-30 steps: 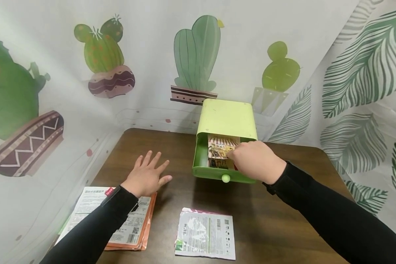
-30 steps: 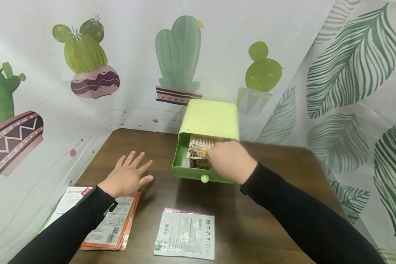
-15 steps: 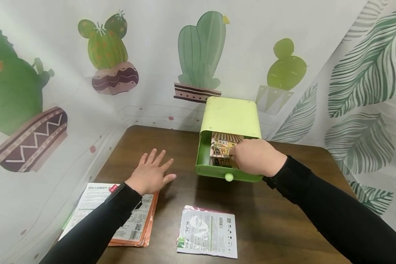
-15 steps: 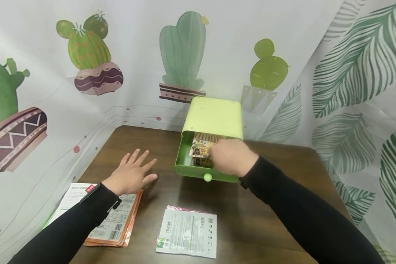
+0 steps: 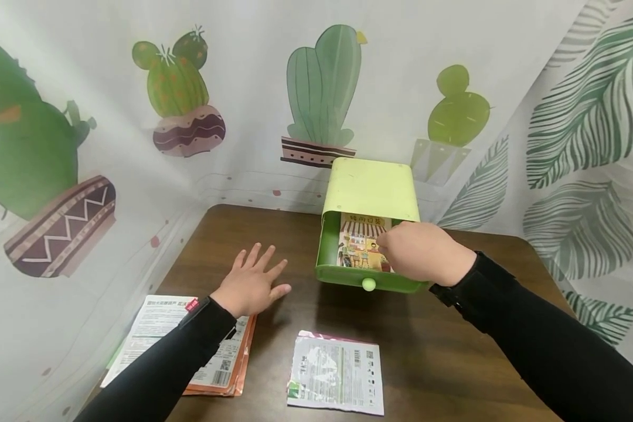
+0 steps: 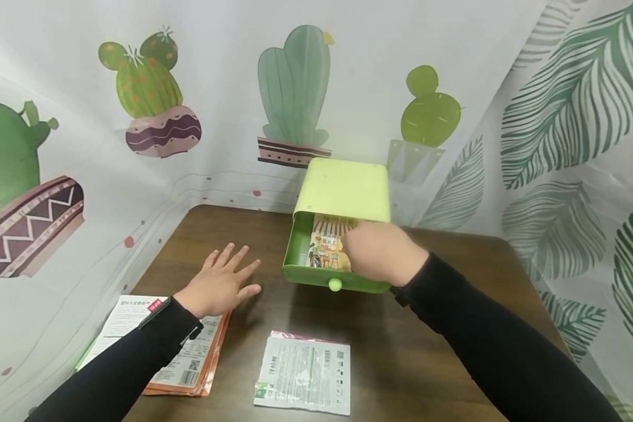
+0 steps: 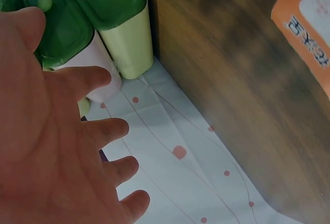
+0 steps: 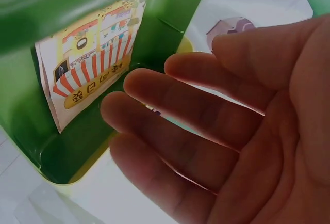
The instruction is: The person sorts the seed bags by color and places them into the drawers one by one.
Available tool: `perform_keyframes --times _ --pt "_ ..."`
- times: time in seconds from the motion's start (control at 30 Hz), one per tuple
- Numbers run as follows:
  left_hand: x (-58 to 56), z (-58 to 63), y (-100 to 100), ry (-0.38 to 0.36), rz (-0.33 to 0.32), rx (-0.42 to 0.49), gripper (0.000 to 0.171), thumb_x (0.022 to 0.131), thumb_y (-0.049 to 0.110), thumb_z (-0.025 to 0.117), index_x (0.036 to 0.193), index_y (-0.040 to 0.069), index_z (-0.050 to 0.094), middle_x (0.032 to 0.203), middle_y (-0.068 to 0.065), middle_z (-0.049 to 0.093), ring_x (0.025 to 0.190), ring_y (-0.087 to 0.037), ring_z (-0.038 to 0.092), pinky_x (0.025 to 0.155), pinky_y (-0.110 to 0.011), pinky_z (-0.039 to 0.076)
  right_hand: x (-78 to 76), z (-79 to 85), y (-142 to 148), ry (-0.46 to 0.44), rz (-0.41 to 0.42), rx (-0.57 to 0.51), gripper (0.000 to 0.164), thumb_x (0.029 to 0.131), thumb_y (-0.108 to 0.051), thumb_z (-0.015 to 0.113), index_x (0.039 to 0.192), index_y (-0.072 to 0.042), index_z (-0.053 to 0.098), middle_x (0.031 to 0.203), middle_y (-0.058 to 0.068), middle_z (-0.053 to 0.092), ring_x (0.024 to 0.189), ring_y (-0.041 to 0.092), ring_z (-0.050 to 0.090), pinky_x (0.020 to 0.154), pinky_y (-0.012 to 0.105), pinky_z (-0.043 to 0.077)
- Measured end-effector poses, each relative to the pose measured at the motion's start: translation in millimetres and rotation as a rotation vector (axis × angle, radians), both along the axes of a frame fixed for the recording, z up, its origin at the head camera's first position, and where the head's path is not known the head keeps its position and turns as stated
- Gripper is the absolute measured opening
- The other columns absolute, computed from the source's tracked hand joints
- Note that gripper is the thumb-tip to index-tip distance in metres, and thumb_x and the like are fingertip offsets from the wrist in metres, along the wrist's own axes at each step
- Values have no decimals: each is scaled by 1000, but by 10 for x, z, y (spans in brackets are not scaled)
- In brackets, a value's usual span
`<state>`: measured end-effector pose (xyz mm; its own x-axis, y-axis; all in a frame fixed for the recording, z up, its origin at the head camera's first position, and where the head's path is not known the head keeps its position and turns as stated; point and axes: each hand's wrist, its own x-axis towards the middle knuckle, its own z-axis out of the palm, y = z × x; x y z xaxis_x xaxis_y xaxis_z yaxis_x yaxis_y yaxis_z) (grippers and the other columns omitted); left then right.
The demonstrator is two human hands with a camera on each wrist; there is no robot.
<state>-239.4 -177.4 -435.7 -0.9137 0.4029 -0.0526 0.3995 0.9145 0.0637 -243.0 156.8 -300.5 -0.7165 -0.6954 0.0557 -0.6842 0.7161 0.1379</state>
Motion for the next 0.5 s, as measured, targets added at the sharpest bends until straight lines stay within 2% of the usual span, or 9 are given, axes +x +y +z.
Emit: perform_keyframes --times 0.1,0.2,0.27,0.33,0.4,0.5 --pt "31 -10 34 11 -21 0 68 102 60 39 156 19 37 164 -16 15 149 -41 1 115 -60 2 81 -24 8 104 67 -71 25 88 -9 70 72 -17 54 59 -5 42 53 10 43 44 29 40" --pt "96 -28 85 43 -70 -7 70 101 60 41 157 20 34 163 -15 17 149 -40 4 115 -59 4 203 -92 -27 279 200 -206 3 85 -8 69 88 -7 68 73 2 59 62 17 58 54 34 52" --pt "163 -48 136 64 -110 -16 72 99 62 43 158 21 32 163 -15 17 149 -40 5 116 -59 5 311 -158 -74 402 327 -314 20 87 -8 61 103 1 70 90 12 68 77 26 66 65 40 56" --pt "244 -89 198 78 -143 -24 76 97 65 43 159 23 28 164 -14 15 149 -39 5 116 -58 4 431 -242 -134 513 468 -412 33 88 -8 56 115 6 68 109 21 68 96 34 67 78 45 56" --pt "337 -149 267 83 -174 -31 81 95 68 45 160 23 26 164 -13 13 148 -39 5 115 -58 4 549 -357 -188 591 601 -482 35 90 -8 50 118 7 65 118 25 64 106 39 65 82 48 55" --pt "508 -262 372 83 -224 -54 87 91 70 49 159 19 28 163 -14 13 148 -39 8 115 -57 6 695 -616 -217 647 719 -494 37 93 -10 47 122 7 63 126 29 60 113 41 61 87 49 52"
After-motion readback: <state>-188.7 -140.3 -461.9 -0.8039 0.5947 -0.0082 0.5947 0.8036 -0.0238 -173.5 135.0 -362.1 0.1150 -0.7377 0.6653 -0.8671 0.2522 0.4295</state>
